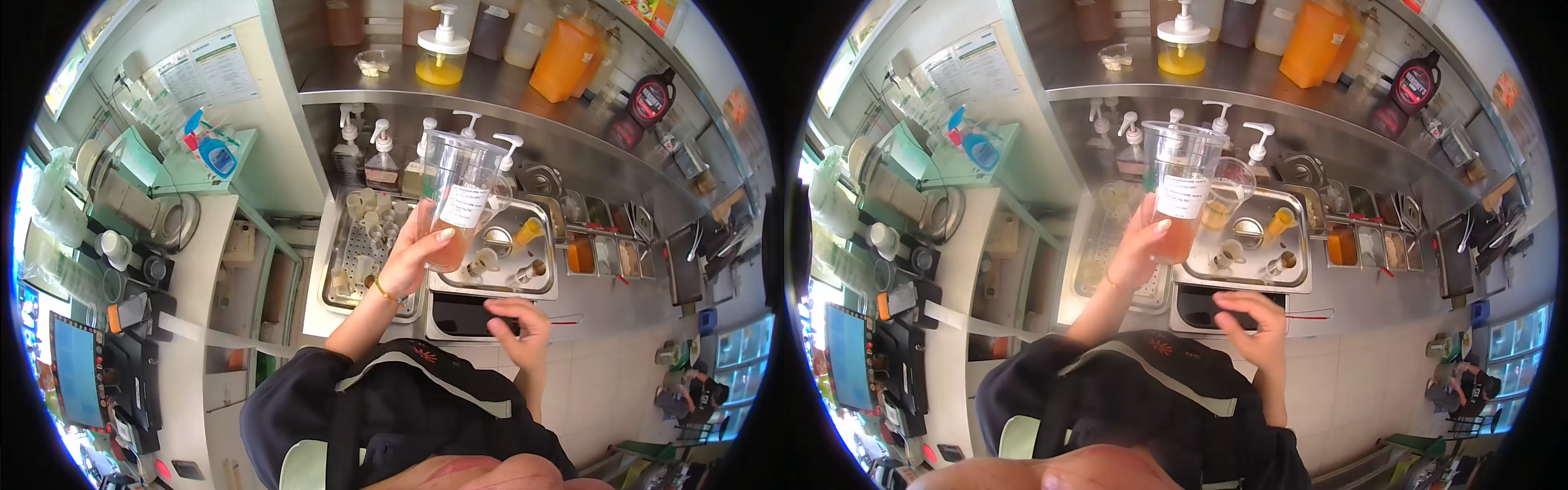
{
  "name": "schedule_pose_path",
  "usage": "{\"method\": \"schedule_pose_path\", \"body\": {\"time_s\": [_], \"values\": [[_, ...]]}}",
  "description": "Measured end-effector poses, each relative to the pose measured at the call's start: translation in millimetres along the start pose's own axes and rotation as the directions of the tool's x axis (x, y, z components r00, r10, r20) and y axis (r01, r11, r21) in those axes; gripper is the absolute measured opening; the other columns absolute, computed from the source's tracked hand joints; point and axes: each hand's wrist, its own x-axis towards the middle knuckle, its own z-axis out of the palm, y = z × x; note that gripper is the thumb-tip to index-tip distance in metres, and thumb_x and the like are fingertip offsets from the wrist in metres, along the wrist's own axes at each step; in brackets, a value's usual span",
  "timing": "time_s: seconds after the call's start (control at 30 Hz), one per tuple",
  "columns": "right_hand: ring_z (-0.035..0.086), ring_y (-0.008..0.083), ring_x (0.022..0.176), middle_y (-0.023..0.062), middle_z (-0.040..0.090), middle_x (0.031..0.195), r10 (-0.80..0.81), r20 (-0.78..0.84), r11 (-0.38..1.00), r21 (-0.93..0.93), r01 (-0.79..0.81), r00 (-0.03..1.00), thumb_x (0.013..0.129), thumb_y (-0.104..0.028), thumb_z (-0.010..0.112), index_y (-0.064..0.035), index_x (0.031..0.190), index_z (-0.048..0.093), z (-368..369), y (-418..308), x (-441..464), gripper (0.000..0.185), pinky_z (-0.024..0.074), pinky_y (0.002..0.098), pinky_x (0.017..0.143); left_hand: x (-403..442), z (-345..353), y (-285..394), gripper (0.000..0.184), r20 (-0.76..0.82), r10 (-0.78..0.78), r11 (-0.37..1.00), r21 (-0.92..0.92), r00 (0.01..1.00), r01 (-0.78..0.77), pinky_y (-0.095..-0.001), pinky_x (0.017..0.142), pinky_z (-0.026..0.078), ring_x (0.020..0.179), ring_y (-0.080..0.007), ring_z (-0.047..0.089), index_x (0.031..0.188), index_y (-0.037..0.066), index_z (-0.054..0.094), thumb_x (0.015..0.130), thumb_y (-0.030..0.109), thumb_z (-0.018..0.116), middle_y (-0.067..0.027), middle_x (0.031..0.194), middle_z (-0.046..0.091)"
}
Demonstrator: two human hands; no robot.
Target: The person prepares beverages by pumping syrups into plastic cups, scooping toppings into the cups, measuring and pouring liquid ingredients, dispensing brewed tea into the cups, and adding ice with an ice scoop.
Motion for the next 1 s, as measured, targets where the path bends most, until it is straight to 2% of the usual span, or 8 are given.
{"method": "schedule_pose_path", "body": {"time_s": [0.17, 0.3, 0.37, 0.47, 0.7, 0.77, 0.83, 1.0], "values": [[0.049, 0.0315, 0.125, 0.0195, 0.049, 0.135, -0.172, -0.116, 0.894, -0.436, 0.105, 0.978, 0.067, -0.010, 0.078, -0.0089, 0.116, 0.065, -29.7, 13.0, 60.1, 0.051, 0.0425, 0.0390, 0.098, 0.2, -4.5, 2.0, 0.058, -0.057, -0.001, 0.999, 0.036, 0.998, 0.003, -0.0285, 0.092, 0.040, 0.107, -0.0115, 0.052, 0.133, 0.007, 0.040, 0.084, 0.018, 0.068, -0.0042, 0.118, 0.055], [0.028, 0.0367, 0.139, 0.0222, 0.024, 0.151, -0.100, 0.111, 0.829, -0.541, 0.145, 0.989, 0.055, -0.026, 0.086, -0.0178, 0.143, 0.040, -36.4, 47.9, 160.8, 0.100, 0.0291, 0.0448, 0.109, -1.6, -18.2, 3.3, 0.056, -0.092, 0.064, 0.998, 0.029, 0.994, -0.061, -0.0287, 0.092, 0.041, 0.107, -0.0117, 0.053, 0.134, 0.006, 0.040, 0.085, 0.017, 0.066, -0.0042, 0.119, 0.055], [0.037, 0.0362, 0.134, 0.0241, 0.033, 0.146, 0.146, 0.152, 0.666, -0.746, 0.016, 0.978, 0.053, -0.030, 0.086, -0.0125, 0.143, 0.037, -24.5, 59.8, 194.4, 0.105, 0.0350, 0.0399, 0.106, -1.1, -25.7, 4.8, 0.055, -0.101, 0.102, 0.992, 0.083, 0.990, -0.094, -0.0279, 0.083, 0.044, 0.102, -0.0129, 0.055, 0.135, 0.007, 0.040, 0.086, 0.019, 0.062, -0.0050, 0.117, 0.056], [0.050, 0.0342, 0.122, 0.0251, 0.047, 0.134, 0.273, 0.351, 0.824, -0.566, -0.030, 0.896, 0.050, -0.036, 0.086, -0.0079, 0.139, 0.041, -26.3, 99.4, 232.0, 0.104, 0.0420, 0.0356, 0.099, -3.1, -28.0, 10.7, 0.044, -0.153, 0.158, 0.976, 0.171, 0.976, -0.131, -0.0244, 0.061, 0.047, 0.085, -0.0130, 0.059, 0.128, 0.007, 0.045, 0.088, 0.022, 0.057, -0.0070, 0.107, 0.059], [0.064, 0.0323, 0.098, 0.0256, 0.064, 0.107, 0.354, 0.133, 0.619, -0.776, -0.125, 0.926, 0.047, -0.051, 0.082, 0.0070, 0.115, 0.058, -28.4, 44.3, 223.8, 0.093, 0.0492, 0.0353, 0.088, -6.9, -42.4, 24.3, 0.052, -0.008, 0.067, 0.993, 0.093, 0.998, -0.066, -0.0237, 0.051, 0.039, 0.071, -0.0115, 0.052, 0.131, 0.005, 0.041, 0.086, 0.025, 0.059, -0.0085, 0.104, 0.057], [0.064, 0.0331, 0.095, 0.0267, 0.064, 0.104, 0.455, 0.075, 0.554, -0.804, -0.216, 0.887, 0.049, -0.053, 0.081, 0.0113, 0.109, 0.060, -37.5, 14.6, 231.4, 0.091, 0.0491, 0.0359, 0.087, -3.6, -42.3, 16.1, 0.053, -0.072, 0.138, 0.983, 0.130, 0.988, -0.128, -0.0240, 0.053, 0.041, 0.073, -0.0120, 0.053, 0.131, 0.005, 0.040, 0.086, 0.025, 0.059, -0.0090, 0.106, 0.057], [0.068, 0.0280, 0.076, 0.0230, 0.066, 0.080, 0.619, 0.026, 0.428, -0.849, -0.310, 0.785, 0.055, -0.066, 0.072, 0.0116, 0.084, 0.066, -43.7, -19.4, 239.8, 0.084, 0.0552, 0.0382, 0.061, -2.7, -45.0, 15.0, 0.055, -0.036, 0.106, 0.989, 0.112, 0.994, -0.101, -0.0257, 0.060, 0.045, 0.081, -0.0138, 0.056, 0.132, 0.004, 0.040, 0.086, 0.025, 0.059, -0.0100, 0.111, 0.057], [0.066, 0.0386, 0.077, 0.0328, 0.050, 0.122, 0.854, -0.082, 0.259, -0.790, -0.556, 0.514, 0.065, -0.070, 0.057, -0.0135, 0.131, 0.051, -63.6, -54.2, 250.1, 0.087, 0.0567, 0.0422, 0.061, 4.8, -40.5, 8.6, 0.073, 0.005, 0.021, 0.998, 0.056, 1.000, -0.022, -0.0337, 0.100, 0.039, 0.117, -0.0179, 0.051, 0.139, 0.003, 0.033, 0.080, 0.025, 0.068, -0.0086, 0.128, 0.052]]}}
